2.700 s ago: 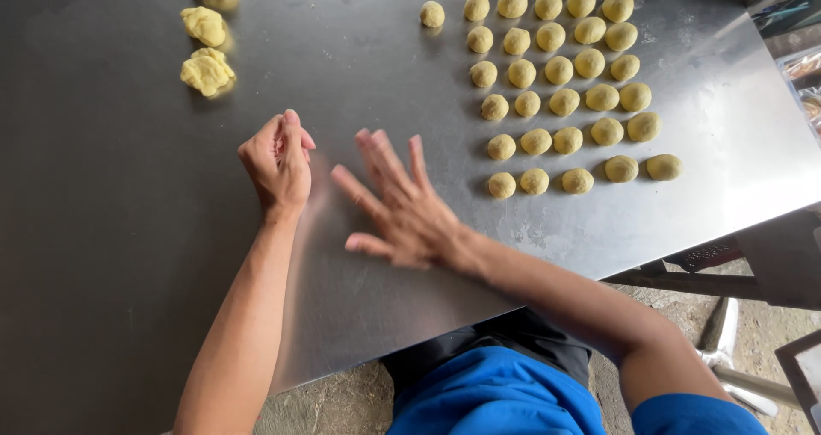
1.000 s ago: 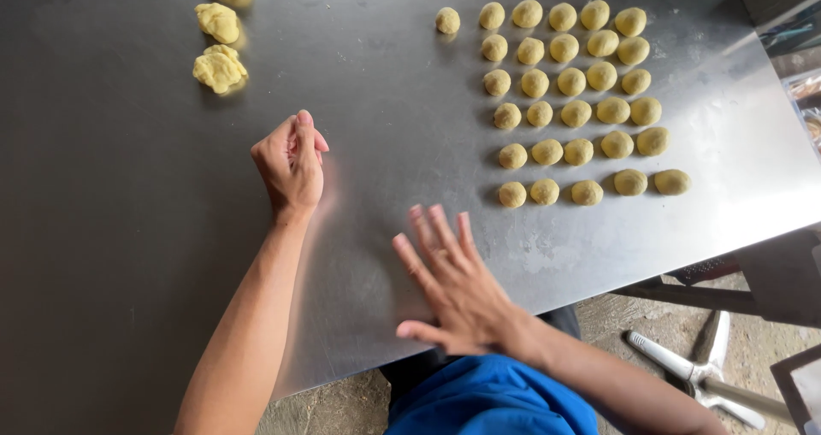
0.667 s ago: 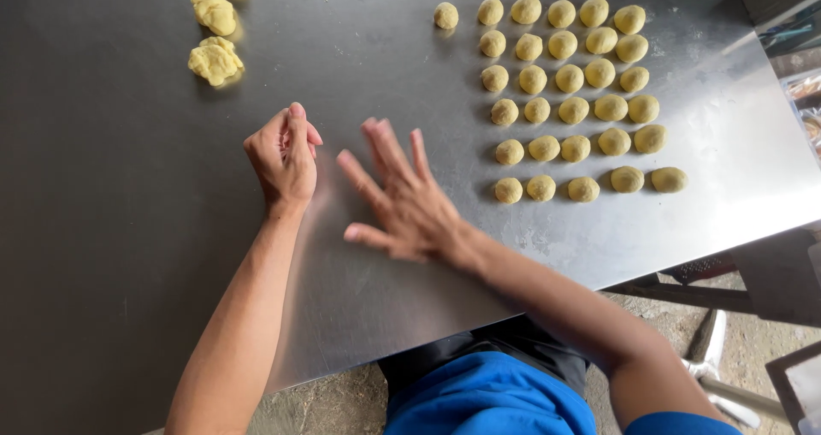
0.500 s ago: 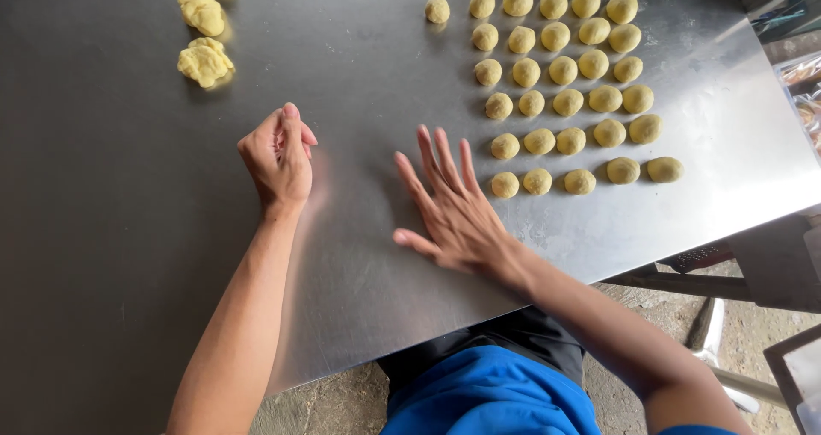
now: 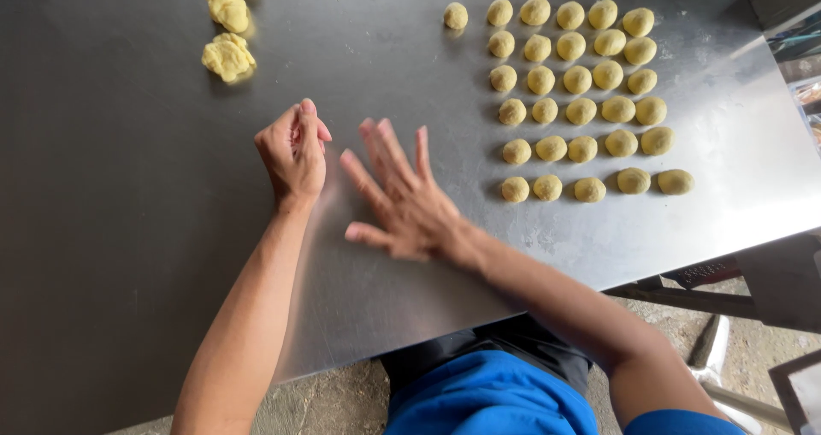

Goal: Shaping small portions of dough into balls and arranging them in a grid on a metal table

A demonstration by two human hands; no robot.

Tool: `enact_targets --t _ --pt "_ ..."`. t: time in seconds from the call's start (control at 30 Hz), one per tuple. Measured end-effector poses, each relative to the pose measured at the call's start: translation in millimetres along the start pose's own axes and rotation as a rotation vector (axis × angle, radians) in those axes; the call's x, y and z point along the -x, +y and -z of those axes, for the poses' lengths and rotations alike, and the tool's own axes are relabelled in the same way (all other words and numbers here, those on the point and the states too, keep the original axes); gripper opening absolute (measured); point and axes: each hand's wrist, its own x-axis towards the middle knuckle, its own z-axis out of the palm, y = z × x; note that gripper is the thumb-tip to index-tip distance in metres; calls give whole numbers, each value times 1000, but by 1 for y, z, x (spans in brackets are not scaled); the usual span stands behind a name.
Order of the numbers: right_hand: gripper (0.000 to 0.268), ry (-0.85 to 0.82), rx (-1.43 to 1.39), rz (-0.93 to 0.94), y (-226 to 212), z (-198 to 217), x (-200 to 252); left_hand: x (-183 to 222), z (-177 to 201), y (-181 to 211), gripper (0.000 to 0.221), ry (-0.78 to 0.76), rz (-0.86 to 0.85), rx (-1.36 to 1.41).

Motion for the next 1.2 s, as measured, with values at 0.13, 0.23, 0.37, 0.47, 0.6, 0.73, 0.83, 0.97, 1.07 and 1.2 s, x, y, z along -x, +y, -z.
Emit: enact_targets --t 0.13,0.23,0.37,0.47,0.6,0.73,0.83,0.97,1.07,1.2 --pt "99 29 12 -100 22 21 32 -2 -2 -3 53 -12 6 -34" --pt "104 0 -44 -158 5 37 69 2 -2 -5 53 -9 34 -21" --pt "112 -48 -109 -92 -31 40 93 -1 -2 -4 54 5 37 -53" --pt "110 -77 -123 -18 -47 32 79 2 -2 -3 54 12 51 -61" --pt "102 -19 -27 64 -34 12 30 2 -3 -5 54 31 18 -5" --pt "96 7 65 29 6 11 17 3 -1 -3 54 15 11 -1" --pt "99 25 29 -91 23 22 40 1 -2 -8 53 4 24 -29" --pt "108 -62 -86 -163 2 38 88 0 -2 -7 55 -4 40 -44" --pt "111 -110 -103 -122 -31 46 102 1 -5 -5 56 -3 47 -74" --pt "102 -109 -96 54 -50 33 74 1 -4 -3 55 -1 37 -79"
